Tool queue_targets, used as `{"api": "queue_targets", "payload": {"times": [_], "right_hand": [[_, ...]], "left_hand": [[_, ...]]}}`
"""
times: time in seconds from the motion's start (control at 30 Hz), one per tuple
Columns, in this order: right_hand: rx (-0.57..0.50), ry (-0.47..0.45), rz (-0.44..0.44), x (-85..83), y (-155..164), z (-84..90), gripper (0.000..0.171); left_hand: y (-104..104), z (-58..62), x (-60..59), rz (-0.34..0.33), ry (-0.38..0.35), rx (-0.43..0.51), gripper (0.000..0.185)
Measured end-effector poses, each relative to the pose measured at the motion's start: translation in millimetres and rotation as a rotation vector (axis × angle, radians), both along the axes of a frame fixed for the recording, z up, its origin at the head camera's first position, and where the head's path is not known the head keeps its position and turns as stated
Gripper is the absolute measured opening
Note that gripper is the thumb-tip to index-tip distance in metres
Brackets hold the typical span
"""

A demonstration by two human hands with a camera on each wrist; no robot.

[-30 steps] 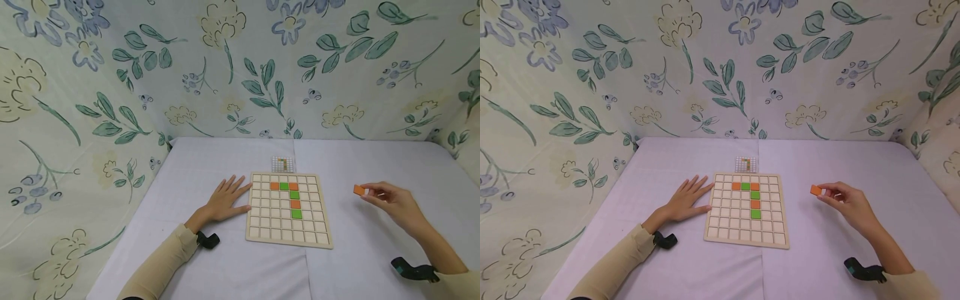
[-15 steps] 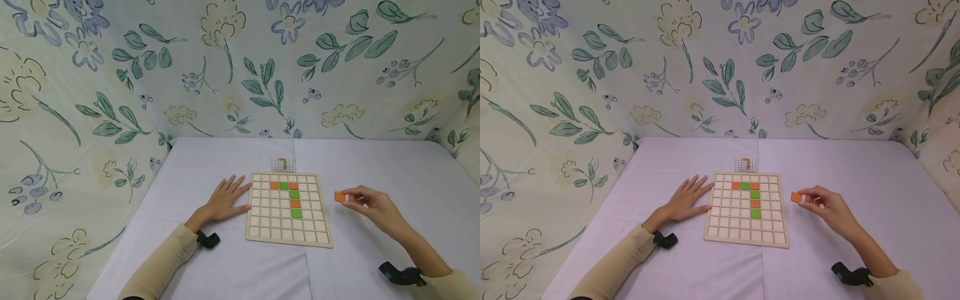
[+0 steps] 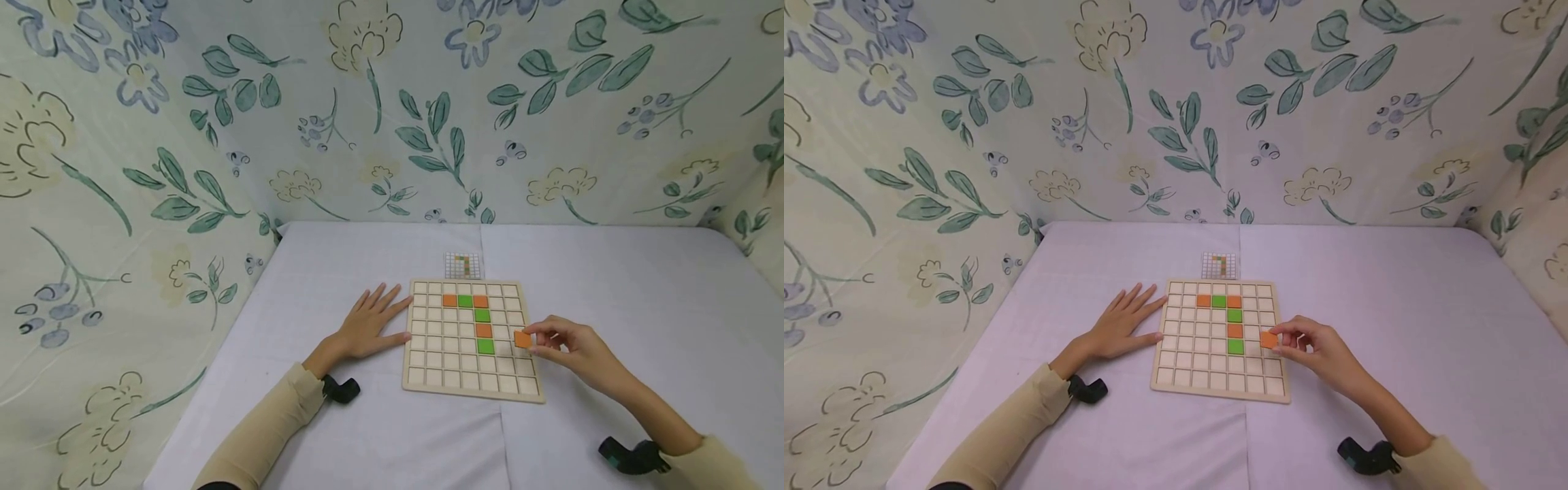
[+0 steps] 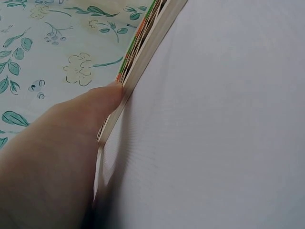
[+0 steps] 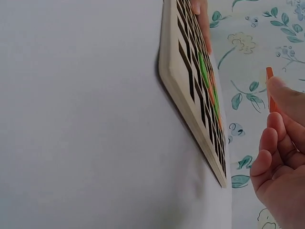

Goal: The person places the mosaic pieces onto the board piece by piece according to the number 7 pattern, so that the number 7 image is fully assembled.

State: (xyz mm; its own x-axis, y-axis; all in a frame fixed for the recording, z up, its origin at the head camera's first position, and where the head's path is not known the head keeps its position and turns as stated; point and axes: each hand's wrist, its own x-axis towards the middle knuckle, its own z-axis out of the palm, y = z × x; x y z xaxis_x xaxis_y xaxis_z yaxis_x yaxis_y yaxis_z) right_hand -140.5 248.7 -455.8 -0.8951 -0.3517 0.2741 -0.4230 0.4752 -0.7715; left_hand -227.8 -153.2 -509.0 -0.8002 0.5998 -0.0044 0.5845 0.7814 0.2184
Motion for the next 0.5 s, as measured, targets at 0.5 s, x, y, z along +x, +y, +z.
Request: {"api": "queue_targets", "payload": {"times": [0.5], "right_hand": [[-0.009, -0.058, 0.063, 2.7, -28.1, -12.5, 0.024]], "left_hand": [[0.3, 3.9, 1.2, 0.001, -0.013, -0.007, 0.081]]}}
